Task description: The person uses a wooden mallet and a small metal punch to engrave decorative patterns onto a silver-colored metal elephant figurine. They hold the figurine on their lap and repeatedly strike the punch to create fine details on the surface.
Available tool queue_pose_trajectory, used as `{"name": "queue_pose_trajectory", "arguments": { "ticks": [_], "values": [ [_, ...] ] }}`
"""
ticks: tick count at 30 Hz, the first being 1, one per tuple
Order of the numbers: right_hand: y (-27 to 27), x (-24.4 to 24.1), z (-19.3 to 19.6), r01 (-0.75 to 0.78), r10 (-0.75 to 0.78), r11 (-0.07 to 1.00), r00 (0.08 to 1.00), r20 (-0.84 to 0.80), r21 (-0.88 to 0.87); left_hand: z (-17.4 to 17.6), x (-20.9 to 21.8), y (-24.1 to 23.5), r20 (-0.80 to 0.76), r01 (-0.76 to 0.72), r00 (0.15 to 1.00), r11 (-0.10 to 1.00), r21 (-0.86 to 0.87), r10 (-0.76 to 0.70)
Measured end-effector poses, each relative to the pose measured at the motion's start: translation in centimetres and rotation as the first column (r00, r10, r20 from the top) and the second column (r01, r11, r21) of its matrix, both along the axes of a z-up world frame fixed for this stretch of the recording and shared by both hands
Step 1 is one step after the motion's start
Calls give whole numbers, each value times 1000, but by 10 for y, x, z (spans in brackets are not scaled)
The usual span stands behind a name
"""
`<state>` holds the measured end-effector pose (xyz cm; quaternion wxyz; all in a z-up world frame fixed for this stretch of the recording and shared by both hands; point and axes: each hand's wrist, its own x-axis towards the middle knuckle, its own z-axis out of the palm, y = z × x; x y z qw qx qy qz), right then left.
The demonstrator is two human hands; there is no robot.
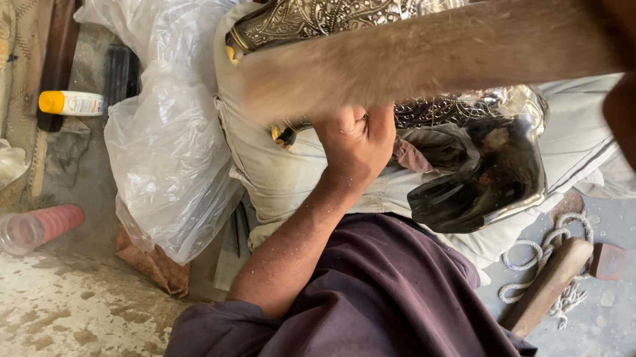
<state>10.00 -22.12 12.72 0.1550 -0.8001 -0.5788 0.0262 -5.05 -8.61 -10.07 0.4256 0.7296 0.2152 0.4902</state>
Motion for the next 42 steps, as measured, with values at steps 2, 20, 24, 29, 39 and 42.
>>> {"name": "queue_pose_trajectory", "arguments": {
  "ticks": [2,20,24,29,39,42],
  "values": [
    [1,-3,3,-2,2,1000,1000,-5,-1,-6,-4,-2,-39,14,999,999,50,-12],
    [30,-1,9,-181,169,982,969,180,53,-38,-9,-6,-334,-65,942,952,-299,-41],
    [27,-1,5,-123,120,990,991,53,67,-42,-15,-6,-328,-1,942,976,-219,-72],
    [23,1,-1,-75,77,995,996,-33,68,-30,-15,-5,-188,43,980,991,-125,-66],
    [21,5,-6,-111,113,992,993,-29,67,-30,-16,-7,-99,67,993,996,56,-61],
    [20,4,-3,-151,147,987,987,69,60,-39,-20,-6,-305,61,943,837,544,130]
  ]
}}
